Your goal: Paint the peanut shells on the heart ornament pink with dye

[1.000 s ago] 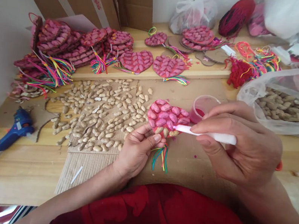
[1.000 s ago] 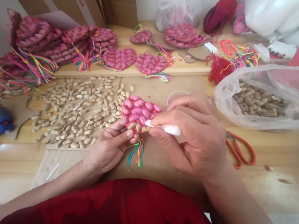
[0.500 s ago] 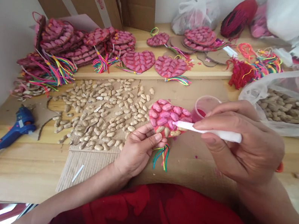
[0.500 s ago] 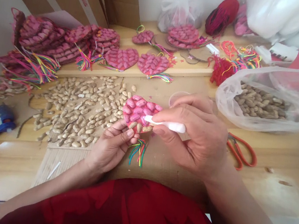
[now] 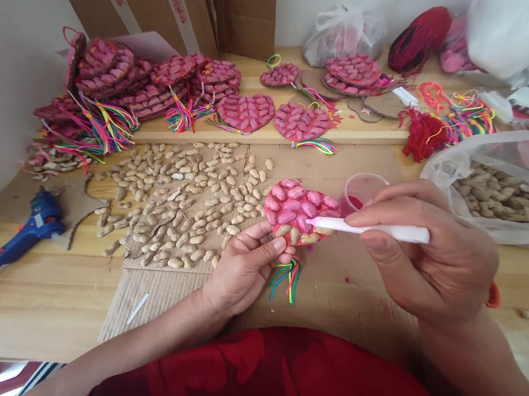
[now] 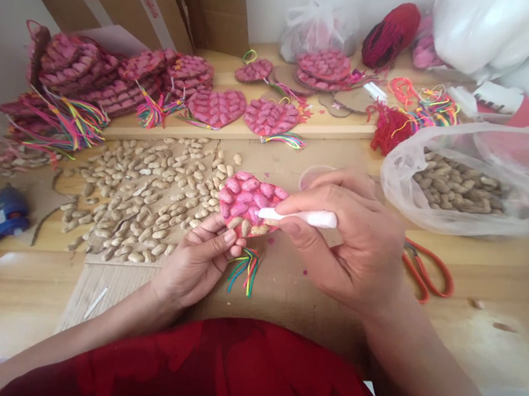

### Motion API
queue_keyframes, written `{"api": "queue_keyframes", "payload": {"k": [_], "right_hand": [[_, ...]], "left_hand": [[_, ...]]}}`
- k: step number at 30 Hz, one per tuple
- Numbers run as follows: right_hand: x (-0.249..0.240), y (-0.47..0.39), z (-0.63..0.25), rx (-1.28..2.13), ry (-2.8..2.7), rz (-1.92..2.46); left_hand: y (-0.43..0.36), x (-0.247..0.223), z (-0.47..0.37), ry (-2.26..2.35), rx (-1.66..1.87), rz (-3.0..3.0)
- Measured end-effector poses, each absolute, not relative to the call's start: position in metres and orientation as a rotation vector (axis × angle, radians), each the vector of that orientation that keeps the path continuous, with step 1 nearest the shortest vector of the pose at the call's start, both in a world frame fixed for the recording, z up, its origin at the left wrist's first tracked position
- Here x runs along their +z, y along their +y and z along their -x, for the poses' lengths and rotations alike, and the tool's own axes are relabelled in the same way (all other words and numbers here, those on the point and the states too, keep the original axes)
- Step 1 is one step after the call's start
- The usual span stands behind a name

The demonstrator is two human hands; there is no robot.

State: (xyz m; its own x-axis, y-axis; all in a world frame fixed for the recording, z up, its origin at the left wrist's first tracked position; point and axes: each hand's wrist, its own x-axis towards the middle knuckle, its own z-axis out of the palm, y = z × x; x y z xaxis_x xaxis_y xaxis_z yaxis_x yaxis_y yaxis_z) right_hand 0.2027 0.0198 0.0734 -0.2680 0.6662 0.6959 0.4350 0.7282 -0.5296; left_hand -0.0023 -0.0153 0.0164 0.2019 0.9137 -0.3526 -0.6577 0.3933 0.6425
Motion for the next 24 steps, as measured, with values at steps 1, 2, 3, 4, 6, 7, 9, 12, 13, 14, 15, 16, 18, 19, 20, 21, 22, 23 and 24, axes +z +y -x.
{"api": "queue_keyframes", "payload": {"k": [1,2,3,4,6,7,9,12,13,14,15,16,18,19,20,21,22,23,24], "right_hand": [[0.0729,0.0203,-0.203,0.277,-1.906,0.849],[0.0724,0.0207,-0.2033,0.273,-1.905,0.851],[0.0721,0.021,-0.2036,0.269,-1.906,0.848],[0.0719,0.0212,-0.2038,0.271,-1.911,0.844],[0.0721,0.0212,-0.2039,0.303,-1.915,0.836],[0.0724,0.021,-0.2039,0.315,-1.913,0.83],[0.0734,0.0205,-0.2037,0.313,-1.913,0.817],[0.075,0.0195,-0.204,0.295,-1.923,0.813],[0.0754,0.0192,-0.2042,0.298,-1.921,0.816],[0.0756,0.0191,-0.2045,0.305,-1.916,0.815],[0.0758,0.0191,-0.2049,0.307,-1.907,0.809],[0.0758,0.0192,-0.2051,0.306,-1.9,0.804],[0.0755,0.0198,-0.2053,0.297,-1.898,0.795],[0.0753,0.0202,-0.2052,0.293,-1.903,0.793],[0.0751,0.0205,-0.2051,0.29,-1.914,0.796],[0.0751,0.0207,-0.2049,0.288,-1.927,0.799],[0.0751,0.0208,-0.2047,0.285,-1.94,0.8],[0.0753,0.0207,-0.2046,0.282,-1.949,0.8],[0.0755,0.0204,-0.2046,0.283,-1.953,0.8]], "left_hand": [[-0.0159,0.0161,0.0023,0.773,1.13,-0.392],[-0.0163,0.0159,0.0023,0.766,1.128,-0.392],[-0.0166,0.0158,0.0023,0.76,1.127,-0.39],[-0.0168,0.0158,0.0023,0.755,1.128,-0.387],[-0.0165,0.0165,0.0023,0.749,1.13,-0.374],[-0.0162,0.017,0.0024,0.747,1.133,-0.366],[-0.0152,0.0179,0.0026,0.741,1.137,-0.353],[-0.014,0.0187,0.0028,0.74,1.149,-0.344],[-0.0137,0.0187,0.0028,0.741,1.154,-0.344],[-0.0135,0.0187,0.0028,0.744,1.16,-0.343],[-0.0134,0.0187,0.0028,0.748,1.166,-0.341],[-0.0134,0.0188,0.0027,0.752,1.169,-0.341],[-0.0134,0.0193,0.0024,0.765,1.165,-0.343],[-0.0134,0.0196,0.0023,0.772,1.161,-0.344],[-0.0135,0.0198,0.0021,0.777,1.158,-0.345],[-0.0135,0.0201,0.002,0.78,1.158,-0.345],[-0.0135,0.0202,0.0019,0.782,1.159,-0.343],[-0.0135,0.0202,0.0019,0.782,1.162,-0.342],[-0.0135,0.02,0.0019,0.779,1.167,-0.34]]}}
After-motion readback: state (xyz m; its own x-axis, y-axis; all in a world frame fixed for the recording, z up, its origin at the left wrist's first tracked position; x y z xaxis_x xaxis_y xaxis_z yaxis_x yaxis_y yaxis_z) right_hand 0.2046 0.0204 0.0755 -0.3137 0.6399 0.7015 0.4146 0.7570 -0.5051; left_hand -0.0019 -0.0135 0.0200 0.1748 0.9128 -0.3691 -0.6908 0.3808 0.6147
